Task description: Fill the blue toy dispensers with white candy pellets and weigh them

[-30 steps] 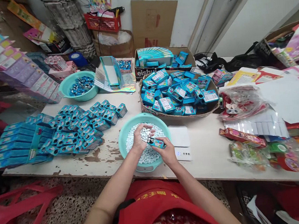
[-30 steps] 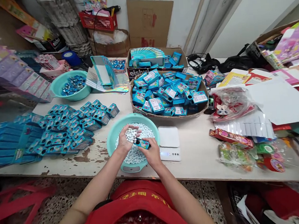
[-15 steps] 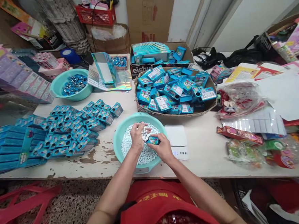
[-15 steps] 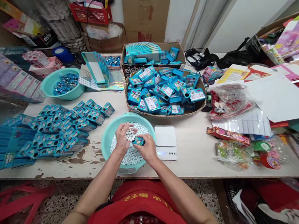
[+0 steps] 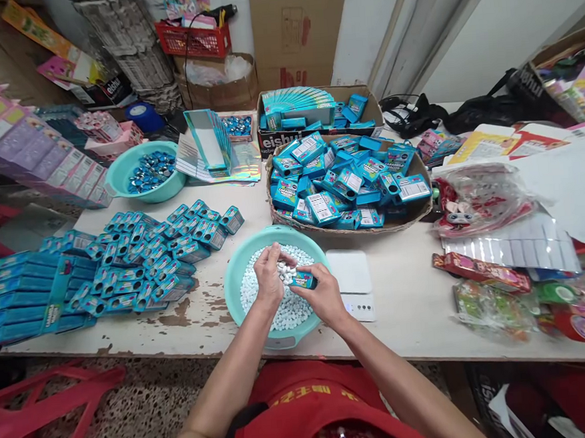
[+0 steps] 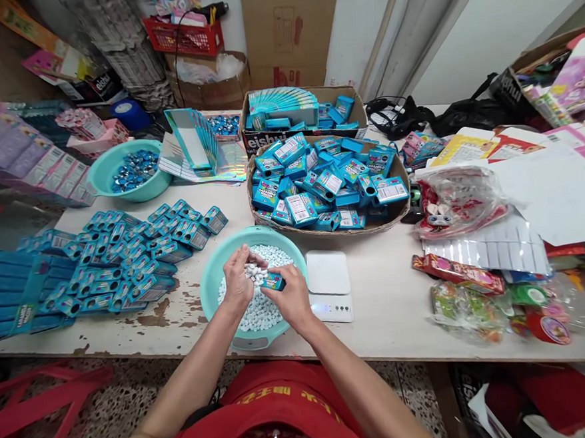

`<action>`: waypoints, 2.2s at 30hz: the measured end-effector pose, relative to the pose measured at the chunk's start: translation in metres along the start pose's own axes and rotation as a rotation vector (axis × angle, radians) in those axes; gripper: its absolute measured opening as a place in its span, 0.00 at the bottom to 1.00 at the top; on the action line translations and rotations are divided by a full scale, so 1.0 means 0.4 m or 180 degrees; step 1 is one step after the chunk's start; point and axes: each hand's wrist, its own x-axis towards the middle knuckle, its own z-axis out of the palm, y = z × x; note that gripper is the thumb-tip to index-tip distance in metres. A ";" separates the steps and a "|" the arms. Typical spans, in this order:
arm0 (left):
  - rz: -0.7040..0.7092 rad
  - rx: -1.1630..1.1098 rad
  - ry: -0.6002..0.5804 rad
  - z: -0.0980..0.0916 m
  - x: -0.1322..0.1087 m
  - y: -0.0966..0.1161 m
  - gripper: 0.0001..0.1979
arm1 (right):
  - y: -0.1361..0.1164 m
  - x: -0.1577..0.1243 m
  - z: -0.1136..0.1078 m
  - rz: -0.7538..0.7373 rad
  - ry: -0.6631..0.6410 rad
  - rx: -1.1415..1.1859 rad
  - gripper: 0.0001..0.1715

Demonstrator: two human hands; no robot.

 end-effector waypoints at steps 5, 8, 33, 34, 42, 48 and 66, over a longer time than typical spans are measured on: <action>-0.0032 -0.0036 0.0048 -0.001 -0.005 0.002 0.17 | -0.001 -0.003 0.000 -0.0020 0.0022 -0.0030 0.20; 0.0051 -0.0075 0.0025 0.000 -0.008 0.003 0.17 | -0.001 -0.005 0.000 -0.0082 -0.0004 -0.0045 0.20; 0.0158 0.0252 -0.0300 0.002 -0.033 0.022 0.14 | -0.014 0.003 0.025 0.0025 0.0097 0.0305 0.19; 0.0205 0.0247 -0.0262 -0.004 -0.027 0.025 0.14 | -0.010 0.005 0.024 0.0027 0.0083 0.0335 0.19; 0.0182 0.3179 0.0078 -0.210 0.060 -0.040 0.09 | 0.023 -0.011 -0.050 -0.0045 0.0188 0.0744 0.19; -0.0043 0.5343 0.0145 -0.198 0.004 -0.177 0.19 | 0.035 -0.021 -0.043 0.0179 0.0234 0.0765 0.22; -0.0643 -0.0295 -0.0270 -0.064 -0.030 0.006 0.11 | 0.039 -0.042 0.005 -0.0011 0.0184 -0.0103 0.17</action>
